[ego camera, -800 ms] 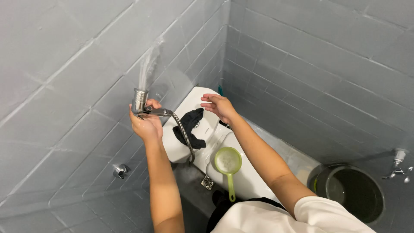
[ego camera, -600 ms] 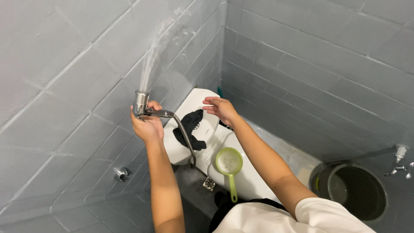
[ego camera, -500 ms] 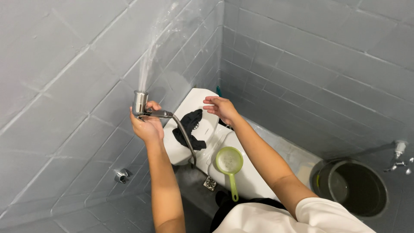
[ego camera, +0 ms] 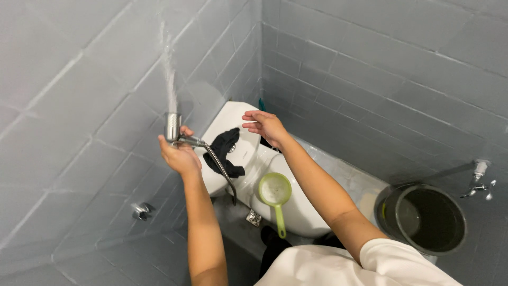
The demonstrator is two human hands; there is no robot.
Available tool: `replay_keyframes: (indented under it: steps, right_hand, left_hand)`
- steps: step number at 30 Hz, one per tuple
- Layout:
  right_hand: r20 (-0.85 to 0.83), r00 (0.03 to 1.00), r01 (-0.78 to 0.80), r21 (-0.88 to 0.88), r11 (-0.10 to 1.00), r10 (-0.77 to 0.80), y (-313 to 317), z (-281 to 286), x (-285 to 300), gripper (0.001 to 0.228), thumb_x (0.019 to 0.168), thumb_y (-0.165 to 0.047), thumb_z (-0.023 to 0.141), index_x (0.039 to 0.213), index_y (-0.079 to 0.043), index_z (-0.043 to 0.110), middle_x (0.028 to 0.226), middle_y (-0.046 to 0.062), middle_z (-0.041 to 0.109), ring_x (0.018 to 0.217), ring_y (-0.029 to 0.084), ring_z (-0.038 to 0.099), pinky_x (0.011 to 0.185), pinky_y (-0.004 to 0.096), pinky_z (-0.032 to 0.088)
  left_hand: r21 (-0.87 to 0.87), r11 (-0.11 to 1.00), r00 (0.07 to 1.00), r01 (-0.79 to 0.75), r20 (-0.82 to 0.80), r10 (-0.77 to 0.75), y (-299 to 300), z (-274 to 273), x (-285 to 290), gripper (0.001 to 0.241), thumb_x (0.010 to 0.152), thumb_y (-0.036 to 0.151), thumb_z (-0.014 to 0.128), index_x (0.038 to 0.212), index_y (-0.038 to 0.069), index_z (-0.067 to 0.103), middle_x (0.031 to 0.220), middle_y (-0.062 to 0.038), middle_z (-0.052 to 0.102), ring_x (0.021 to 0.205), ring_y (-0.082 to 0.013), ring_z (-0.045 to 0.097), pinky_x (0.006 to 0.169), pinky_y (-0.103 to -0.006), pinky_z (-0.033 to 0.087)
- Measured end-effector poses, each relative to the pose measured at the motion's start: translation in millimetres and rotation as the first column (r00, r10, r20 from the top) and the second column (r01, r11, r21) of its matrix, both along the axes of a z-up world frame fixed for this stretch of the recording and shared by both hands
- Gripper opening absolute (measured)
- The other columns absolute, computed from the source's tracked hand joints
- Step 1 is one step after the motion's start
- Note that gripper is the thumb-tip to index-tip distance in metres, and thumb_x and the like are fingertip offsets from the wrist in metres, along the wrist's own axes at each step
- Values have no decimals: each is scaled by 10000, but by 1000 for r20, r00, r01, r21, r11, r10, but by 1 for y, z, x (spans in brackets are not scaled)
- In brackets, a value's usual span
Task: Washing the bathroom walls and door using a bidet sprayer and a dipper.
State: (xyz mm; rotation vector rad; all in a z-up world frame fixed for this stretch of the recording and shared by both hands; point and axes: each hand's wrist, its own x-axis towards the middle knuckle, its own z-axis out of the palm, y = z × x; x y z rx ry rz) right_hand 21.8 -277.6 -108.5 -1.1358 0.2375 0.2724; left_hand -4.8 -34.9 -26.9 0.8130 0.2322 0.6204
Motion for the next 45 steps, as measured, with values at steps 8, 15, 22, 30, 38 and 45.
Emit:
replay_keyframes:
  steps: [8,15,22,30,38,45]
  right_hand:
    - [-61,995,-86,-30,996,84,-53,-21,-3,349,1069,-189,474,1334,-24,632,1298,196,687,1103,304,726,959,400,586]
    - [-88,974,-214,-55,975,209,-147,-46,14,353,1075,-174,453,1351,-19,611,1321,200,680,1100,318,733,925,383,606]
    - [-134,943,-324,-145,935,306,-256,-64,26,365,1080,-212,454,1362,-32,598,1323,165,688,1087,271,742,901,331,604]
    - [-195,926,-355,-149,923,324,-302,-110,23,357,1071,-253,478,1348,-71,612,1334,155,681,1104,304,735,899,362,607]
    - [-219,901,-409,-145,901,373,-274,-98,-32,334,1071,-252,478,1308,-73,632,1284,146,709,1071,291,750,854,324,624]
    - [-181,915,-391,-187,901,360,-252,-88,-67,313,1061,-244,494,1283,-92,653,1260,115,727,1044,269,760,841,321,627]
  left_hand:
    - [161,982,956,-102,-256,141,-43,-19,-21,499,1058,325,406,871,-40,690,696,-217,684,567,-225,689,557,-296,599]
    - [403,904,908,-143,-311,282,-133,-32,-56,581,1094,315,349,701,64,696,548,-142,605,468,-180,588,477,-253,484]
    - [603,765,836,-227,-282,471,-204,-76,-70,574,1107,315,320,784,122,754,563,-52,644,528,-113,551,546,-204,454]
    - [764,596,793,-249,-192,578,-221,-91,-100,537,1123,263,317,839,122,750,659,-68,698,671,-176,628,738,-299,515]
    - [742,575,761,-345,-137,634,-213,-60,-133,547,1121,362,310,850,121,719,699,-85,715,710,-206,648,765,-323,514]
    - [750,634,776,-187,-283,564,-169,-85,-173,553,1116,461,347,857,130,708,700,-45,703,719,-163,644,746,-321,515]
